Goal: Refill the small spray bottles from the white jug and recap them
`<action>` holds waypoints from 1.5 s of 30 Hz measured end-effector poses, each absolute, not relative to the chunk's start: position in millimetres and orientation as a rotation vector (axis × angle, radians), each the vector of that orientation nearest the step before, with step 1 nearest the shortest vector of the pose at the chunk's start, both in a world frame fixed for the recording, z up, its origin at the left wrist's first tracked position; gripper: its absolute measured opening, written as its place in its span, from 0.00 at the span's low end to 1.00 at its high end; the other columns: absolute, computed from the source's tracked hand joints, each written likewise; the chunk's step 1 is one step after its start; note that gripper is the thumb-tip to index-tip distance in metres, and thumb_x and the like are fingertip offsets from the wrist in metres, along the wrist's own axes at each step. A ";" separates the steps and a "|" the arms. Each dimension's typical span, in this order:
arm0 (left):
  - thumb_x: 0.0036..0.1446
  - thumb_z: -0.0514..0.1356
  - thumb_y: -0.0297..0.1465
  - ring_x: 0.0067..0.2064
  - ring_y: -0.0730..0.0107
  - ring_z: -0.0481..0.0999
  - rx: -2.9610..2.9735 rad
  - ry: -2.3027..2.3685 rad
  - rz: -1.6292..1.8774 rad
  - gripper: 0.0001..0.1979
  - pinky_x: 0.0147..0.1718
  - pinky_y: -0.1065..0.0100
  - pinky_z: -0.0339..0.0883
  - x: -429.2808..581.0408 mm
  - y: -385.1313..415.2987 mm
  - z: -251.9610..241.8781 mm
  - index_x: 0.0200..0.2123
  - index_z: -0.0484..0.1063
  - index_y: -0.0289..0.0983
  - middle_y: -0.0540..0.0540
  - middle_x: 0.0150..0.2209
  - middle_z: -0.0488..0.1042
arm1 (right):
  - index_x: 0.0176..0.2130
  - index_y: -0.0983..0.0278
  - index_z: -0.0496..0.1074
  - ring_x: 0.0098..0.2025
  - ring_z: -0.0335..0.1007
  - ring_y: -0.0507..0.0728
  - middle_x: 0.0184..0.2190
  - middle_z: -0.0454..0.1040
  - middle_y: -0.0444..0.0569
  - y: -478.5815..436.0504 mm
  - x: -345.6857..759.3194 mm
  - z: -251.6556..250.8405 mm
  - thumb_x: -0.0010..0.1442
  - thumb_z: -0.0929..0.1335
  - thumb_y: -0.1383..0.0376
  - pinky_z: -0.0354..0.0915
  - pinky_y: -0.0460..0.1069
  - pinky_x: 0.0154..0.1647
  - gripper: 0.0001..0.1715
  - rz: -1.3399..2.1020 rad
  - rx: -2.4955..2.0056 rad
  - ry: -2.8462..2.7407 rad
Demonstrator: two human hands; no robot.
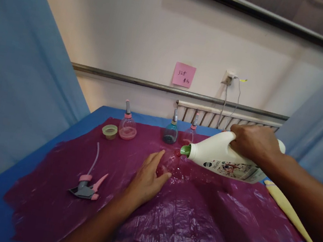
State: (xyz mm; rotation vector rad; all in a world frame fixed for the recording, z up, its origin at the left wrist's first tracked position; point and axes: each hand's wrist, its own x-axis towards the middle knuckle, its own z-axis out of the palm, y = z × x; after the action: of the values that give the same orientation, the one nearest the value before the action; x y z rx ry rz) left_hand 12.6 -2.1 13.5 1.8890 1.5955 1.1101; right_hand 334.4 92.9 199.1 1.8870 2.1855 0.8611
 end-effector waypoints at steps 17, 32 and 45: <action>0.65 0.68 0.33 0.74 0.45 0.70 1.899 1.587 1.124 0.39 0.75 0.45 0.64 12.8 -2.9 13.0 0.77 0.64 0.43 0.37 0.72 0.71 | 0.41 0.56 0.76 0.43 0.86 0.68 0.41 0.87 0.52 91.7 333.2 206.4 0.66 0.66 0.57 0.50 0.54 0.30 0.11 0.952 1.821 2.223; 0.66 0.68 0.34 0.75 0.46 0.69 1.911 1.574 1.111 0.39 0.76 0.46 0.63 12.7 -3.3 13.7 0.77 0.63 0.42 0.36 0.73 0.70 | 0.43 0.56 0.79 0.41 0.83 0.66 0.41 0.87 0.53 90.8 333.5 209.8 0.68 0.66 0.56 0.48 0.53 0.30 0.12 0.955 1.788 2.239; 0.65 0.68 0.34 0.75 0.45 0.69 1.909 1.572 1.111 0.39 0.76 0.45 0.63 13.1 -3.5 12.8 0.77 0.63 0.41 0.35 0.73 0.70 | 0.44 0.55 0.78 0.43 0.84 0.66 0.43 0.88 0.51 91.0 333.4 213.5 0.69 0.66 0.56 0.48 0.53 0.30 0.13 0.951 1.775 2.224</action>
State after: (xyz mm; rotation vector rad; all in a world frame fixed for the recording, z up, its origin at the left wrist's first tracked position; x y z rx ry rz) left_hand 13.1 -3.5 12.8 1.9091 1.5723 1.1107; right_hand 333.4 91.0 213.5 1.7754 2.2245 0.9512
